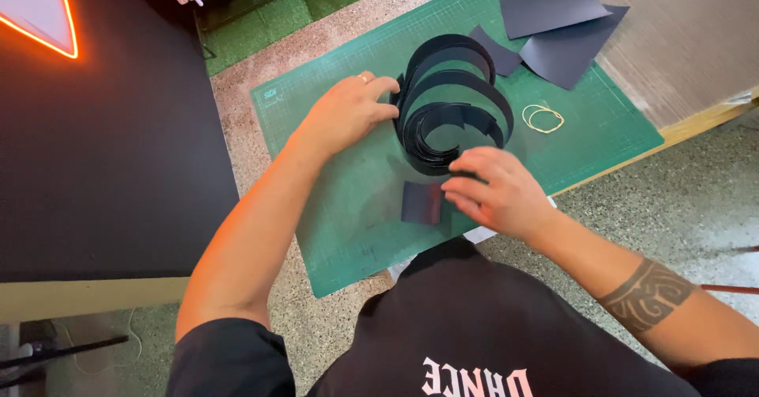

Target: Rolling up material strips, securing them with a rubber band, using a computer, and applying tape to a sheet

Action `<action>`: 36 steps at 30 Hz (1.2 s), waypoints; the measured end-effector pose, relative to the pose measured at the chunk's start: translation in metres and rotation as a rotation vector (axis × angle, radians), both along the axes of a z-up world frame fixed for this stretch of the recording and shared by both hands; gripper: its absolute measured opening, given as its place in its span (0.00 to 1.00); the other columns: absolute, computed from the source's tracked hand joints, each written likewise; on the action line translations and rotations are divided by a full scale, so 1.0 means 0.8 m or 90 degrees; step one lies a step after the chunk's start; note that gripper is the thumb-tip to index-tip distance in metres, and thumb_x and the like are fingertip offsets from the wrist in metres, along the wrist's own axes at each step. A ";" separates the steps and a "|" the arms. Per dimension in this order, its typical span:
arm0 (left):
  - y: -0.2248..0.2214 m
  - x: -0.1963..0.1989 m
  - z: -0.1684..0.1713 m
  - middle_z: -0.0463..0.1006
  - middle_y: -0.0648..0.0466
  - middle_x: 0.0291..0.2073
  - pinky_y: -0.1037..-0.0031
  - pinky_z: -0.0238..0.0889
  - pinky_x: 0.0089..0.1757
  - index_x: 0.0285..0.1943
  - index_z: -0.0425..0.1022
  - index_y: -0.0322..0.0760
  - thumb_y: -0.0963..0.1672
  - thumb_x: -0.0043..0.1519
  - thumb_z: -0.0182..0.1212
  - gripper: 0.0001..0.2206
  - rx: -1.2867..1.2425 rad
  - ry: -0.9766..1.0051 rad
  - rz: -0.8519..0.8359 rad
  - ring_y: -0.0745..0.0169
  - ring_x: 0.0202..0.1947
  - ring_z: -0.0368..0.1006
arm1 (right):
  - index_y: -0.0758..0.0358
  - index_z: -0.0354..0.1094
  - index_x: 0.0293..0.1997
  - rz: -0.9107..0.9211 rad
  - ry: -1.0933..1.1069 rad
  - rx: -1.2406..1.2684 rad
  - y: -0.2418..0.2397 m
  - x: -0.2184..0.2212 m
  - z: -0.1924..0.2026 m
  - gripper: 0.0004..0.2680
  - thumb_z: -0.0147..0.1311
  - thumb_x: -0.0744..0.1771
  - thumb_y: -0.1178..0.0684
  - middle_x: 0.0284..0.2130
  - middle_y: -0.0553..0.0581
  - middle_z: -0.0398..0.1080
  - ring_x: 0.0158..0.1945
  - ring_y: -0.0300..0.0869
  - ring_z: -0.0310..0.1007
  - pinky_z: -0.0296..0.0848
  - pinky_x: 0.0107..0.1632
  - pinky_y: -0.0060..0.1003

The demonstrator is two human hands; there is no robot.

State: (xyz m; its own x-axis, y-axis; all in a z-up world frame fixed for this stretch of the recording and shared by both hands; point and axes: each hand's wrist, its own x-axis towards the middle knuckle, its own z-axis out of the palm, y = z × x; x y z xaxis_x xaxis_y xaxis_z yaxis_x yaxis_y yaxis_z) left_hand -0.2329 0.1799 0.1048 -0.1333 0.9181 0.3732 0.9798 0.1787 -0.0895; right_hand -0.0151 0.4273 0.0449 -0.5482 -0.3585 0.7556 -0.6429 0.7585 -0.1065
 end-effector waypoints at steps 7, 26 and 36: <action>-0.013 0.025 0.094 0.77 0.53 0.53 0.58 0.70 0.44 0.40 0.81 0.44 0.42 0.65 0.65 0.02 0.044 -0.120 -0.042 0.44 0.46 0.74 | 0.55 0.71 0.57 0.102 0.028 0.167 -0.013 0.038 0.018 0.17 0.50 0.69 0.36 0.65 0.56 0.67 0.71 0.52 0.62 0.59 0.71 0.51; -0.191 0.232 0.062 0.81 0.45 0.38 0.60 0.74 0.43 0.46 0.78 0.36 0.39 0.67 0.51 0.08 -0.053 -0.014 0.210 0.47 0.39 0.79 | 0.42 0.37 0.78 0.014 0.246 0.123 -0.092 0.029 0.072 0.39 0.68 0.63 0.39 0.67 0.49 0.65 0.71 0.58 0.59 0.63 0.70 0.58; -0.241 0.341 -0.080 0.82 0.55 0.51 0.59 0.68 0.48 0.51 0.81 0.44 0.48 0.68 0.59 0.10 0.262 -0.183 0.296 0.48 0.45 0.76 | 0.57 0.72 0.58 0.334 -0.062 0.157 -0.124 0.009 0.015 0.13 0.51 0.70 0.46 0.60 0.58 0.72 0.61 0.53 0.72 0.71 0.63 0.46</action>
